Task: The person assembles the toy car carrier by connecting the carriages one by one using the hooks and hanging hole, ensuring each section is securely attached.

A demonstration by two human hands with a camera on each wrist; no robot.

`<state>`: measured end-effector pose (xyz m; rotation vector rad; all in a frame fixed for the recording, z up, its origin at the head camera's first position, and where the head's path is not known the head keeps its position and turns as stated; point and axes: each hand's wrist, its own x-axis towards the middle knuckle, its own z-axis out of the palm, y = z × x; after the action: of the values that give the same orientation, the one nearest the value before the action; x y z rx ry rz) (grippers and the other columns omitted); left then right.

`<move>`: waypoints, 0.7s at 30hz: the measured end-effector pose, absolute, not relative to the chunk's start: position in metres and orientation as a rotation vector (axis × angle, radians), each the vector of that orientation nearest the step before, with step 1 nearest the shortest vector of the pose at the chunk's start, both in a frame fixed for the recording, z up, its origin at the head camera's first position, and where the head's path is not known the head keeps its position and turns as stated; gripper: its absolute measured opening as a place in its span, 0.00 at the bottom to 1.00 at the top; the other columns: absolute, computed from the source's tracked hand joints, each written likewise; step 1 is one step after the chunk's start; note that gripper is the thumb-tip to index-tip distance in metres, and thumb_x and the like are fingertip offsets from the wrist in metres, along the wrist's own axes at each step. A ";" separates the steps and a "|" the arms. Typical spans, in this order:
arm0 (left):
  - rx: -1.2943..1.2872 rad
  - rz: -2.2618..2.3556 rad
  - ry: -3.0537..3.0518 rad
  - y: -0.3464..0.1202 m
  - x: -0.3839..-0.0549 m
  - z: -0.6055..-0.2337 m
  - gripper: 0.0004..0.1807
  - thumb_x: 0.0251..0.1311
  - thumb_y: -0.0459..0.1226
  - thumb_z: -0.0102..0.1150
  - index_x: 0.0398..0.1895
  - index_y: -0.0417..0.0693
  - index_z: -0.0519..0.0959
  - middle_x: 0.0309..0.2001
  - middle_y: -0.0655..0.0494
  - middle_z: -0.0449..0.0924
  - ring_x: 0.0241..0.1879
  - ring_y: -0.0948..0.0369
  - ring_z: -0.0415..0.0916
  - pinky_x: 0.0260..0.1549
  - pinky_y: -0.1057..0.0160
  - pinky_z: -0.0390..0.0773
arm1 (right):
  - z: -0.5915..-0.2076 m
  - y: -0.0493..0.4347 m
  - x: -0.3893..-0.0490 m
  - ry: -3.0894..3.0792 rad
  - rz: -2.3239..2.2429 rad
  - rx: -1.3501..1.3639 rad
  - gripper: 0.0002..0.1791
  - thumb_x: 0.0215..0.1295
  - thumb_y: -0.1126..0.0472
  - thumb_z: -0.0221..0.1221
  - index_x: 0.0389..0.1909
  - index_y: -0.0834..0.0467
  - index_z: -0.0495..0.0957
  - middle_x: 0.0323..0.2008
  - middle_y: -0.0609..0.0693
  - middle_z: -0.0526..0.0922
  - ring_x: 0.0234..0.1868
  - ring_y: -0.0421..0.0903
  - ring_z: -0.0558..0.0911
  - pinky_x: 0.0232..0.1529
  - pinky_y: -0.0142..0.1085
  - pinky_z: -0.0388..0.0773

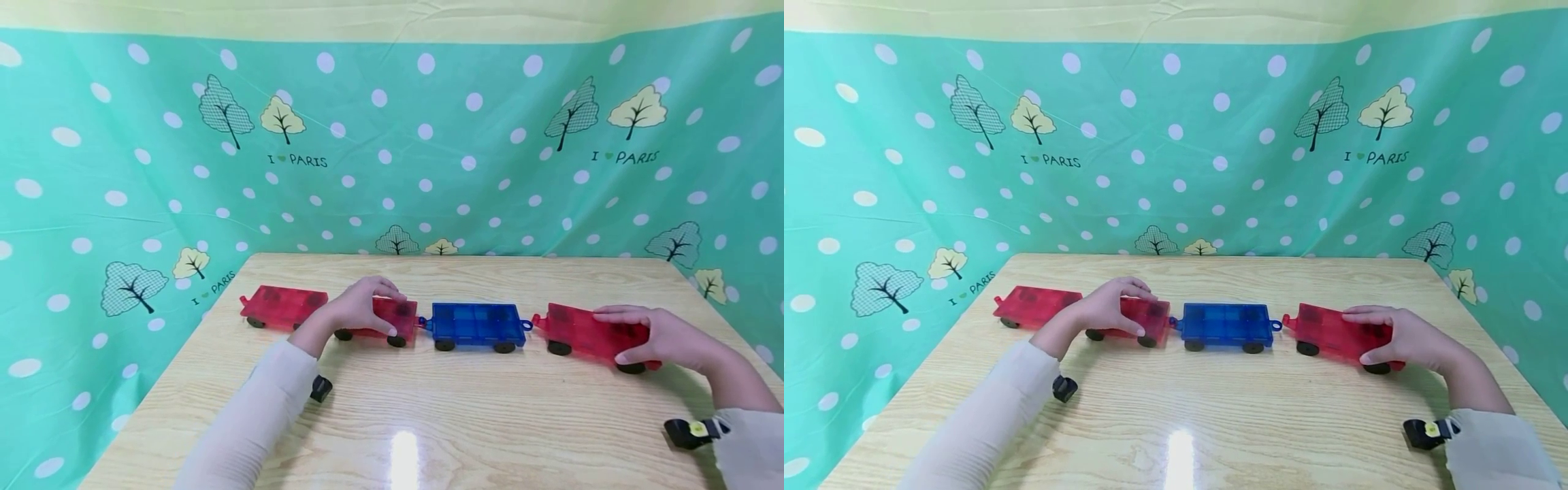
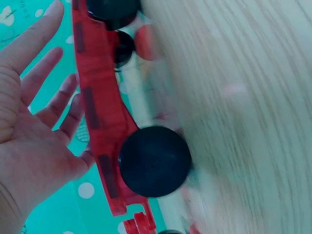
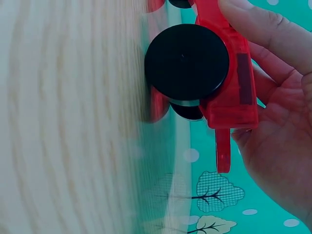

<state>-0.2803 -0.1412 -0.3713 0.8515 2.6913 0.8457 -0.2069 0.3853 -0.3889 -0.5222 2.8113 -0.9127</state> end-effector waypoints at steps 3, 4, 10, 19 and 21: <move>0.862 0.953 2.686 -0.139 -0.277 -0.369 0.32 0.45 0.43 0.79 0.58 0.56 0.81 0.60 0.56 0.72 0.63 0.54 0.64 0.60 0.49 0.69 | -0.389 0.384 -0.207 2.812 -0.908 -0.526 0.39 0.46 0.54 0.75 0.62 0.60 0.75 0.64 0.65 0.68 0.59 0.64 0.64 0.41 0.30 0.77; 0.872 0.981 2.685 -0.138 -0.276 -0.368 0.32 0.45 0.42 0.79 0.58 0.56 0.81 0.60 0.56 0.72 0.63 0.54 0.64 0.60 0.49 0.69 | -0.389 0.384 -0.207 2.808 -0.907 -0.530 0.39 0.47 0.54 0.75 0.62 0.60 0.75 0.64 0.66 0.68 0.59 0.65 0.64 0.40 0.30 0.77; 0.953 1.133 2.637 -0.129 -0.268 -0.364 0.29 0.46 0.41 0.78 0.56 0.52 0.82 0.58 0.57 0.72 0.62 0.55 0.65 0.59 0.47 0.70 | -0.388 0.382 -0.207 2.785 -0.927 -0.525 0.39 0.48 0.57 0.74 0.63 0.63 0.74 0.65 0.68 0.66 0.60 0.68 0.63 0.39 0.32 0.78; 0.920 1.330 2.563 -0.109 -0.253 -0.361 0.23 0.47 0.42 0.77 0.50 0.55 0.84 0.56 0.62 0.73 0.61 0.58 0.65 0.59 0.46 0.70 | -0.390 0.384 -0.207 2.774 -0.961 -0.536 0.39 0.49 0.58 0.74 0.63 0.62 0.73 0.65 0.67 0.66 0.61 0.68 0.62 0.41 0.31 0.78; 0.923 1.372 2.550 -0.103 -0.251 -0.361 0.22 0.48 0.41 0.77 0.49 0.52 0.85 0.55 0.62 0.73 0.61 0.58 0.65 0.58 0.45 0.70 | -0.390 0.384 -0.207 2.772 -0.965 -0.528 0.39 0.49 0.57 0.74 0.63 0.62 0.73 0.65 0.67 0.66 0.61 0.68 0.61 0.42 0.31 0.77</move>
<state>-0.2507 -0.1031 -0.3612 0.9233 2.5497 1.3719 -0.2070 0.3844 -0.3896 -0.5285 2.7722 -0.9646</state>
